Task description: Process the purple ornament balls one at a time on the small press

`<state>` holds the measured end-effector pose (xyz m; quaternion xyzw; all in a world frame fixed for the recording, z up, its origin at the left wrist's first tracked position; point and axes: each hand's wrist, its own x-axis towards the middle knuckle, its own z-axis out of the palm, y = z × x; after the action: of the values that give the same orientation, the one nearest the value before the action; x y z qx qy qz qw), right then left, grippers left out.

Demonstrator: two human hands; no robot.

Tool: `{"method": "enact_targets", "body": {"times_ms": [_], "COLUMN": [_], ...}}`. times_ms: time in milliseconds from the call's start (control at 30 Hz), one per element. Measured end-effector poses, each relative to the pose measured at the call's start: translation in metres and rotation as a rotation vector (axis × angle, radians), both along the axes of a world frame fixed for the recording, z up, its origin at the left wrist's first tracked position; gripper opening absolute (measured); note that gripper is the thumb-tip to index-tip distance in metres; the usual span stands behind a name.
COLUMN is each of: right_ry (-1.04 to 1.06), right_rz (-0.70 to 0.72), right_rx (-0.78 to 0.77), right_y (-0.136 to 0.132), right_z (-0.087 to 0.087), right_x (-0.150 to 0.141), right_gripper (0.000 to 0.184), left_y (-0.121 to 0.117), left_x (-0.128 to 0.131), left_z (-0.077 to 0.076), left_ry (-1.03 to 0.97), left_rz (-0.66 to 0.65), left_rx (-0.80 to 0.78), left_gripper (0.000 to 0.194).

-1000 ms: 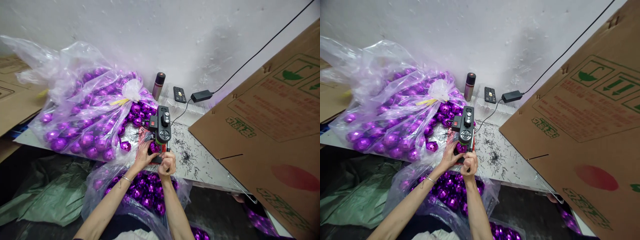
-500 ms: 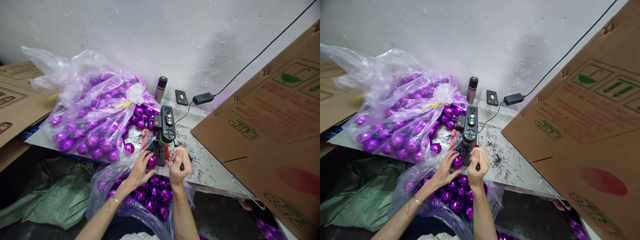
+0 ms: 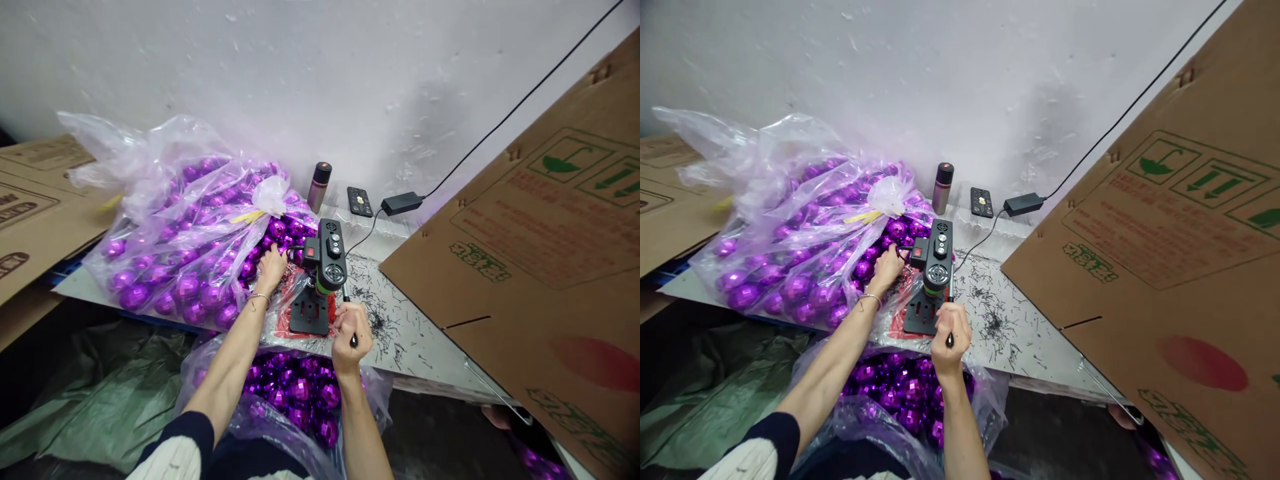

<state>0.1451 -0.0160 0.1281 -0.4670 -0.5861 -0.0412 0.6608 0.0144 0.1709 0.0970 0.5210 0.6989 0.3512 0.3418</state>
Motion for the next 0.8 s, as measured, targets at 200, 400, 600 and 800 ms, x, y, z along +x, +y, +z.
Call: {"method": "enact_targets", "body": {"times_ms": [200, 400, 600, 800], "right_ry": [0.004, 0.013, 0.011, 0.011], "right_rz": [0.008, 0.015, 0.017, 0.009], "right_rx": [0.006, 0.027, 0.031, 0.037], "right_y": [0.001, 0.003, 0.004, 0.005], "right_z": [0.000, 0.001, 0.000, 0.000], "right_x": [0.000, 0.000, 0.000, 0.002], "right_gripper": [0.038, 0.037, 0.036, 0.035], "left_y": [-0.002, -0.043, -0.092, -0.121], "left_x": [-0.011, -0.047, -0.059, -0.060], "left_z": [-0.004, -0.002, 0.014, 0.015], "left_ry": [-0.252, -1.041, -1.077, -1.136], "left_rz": [0.001, -0.036, -0.121, -0.170], "left_rx": [-0.036, -0.038, -0.095, -0.131], "left_gripper": [0.045, 0.040, 0.047, 0.049]}}
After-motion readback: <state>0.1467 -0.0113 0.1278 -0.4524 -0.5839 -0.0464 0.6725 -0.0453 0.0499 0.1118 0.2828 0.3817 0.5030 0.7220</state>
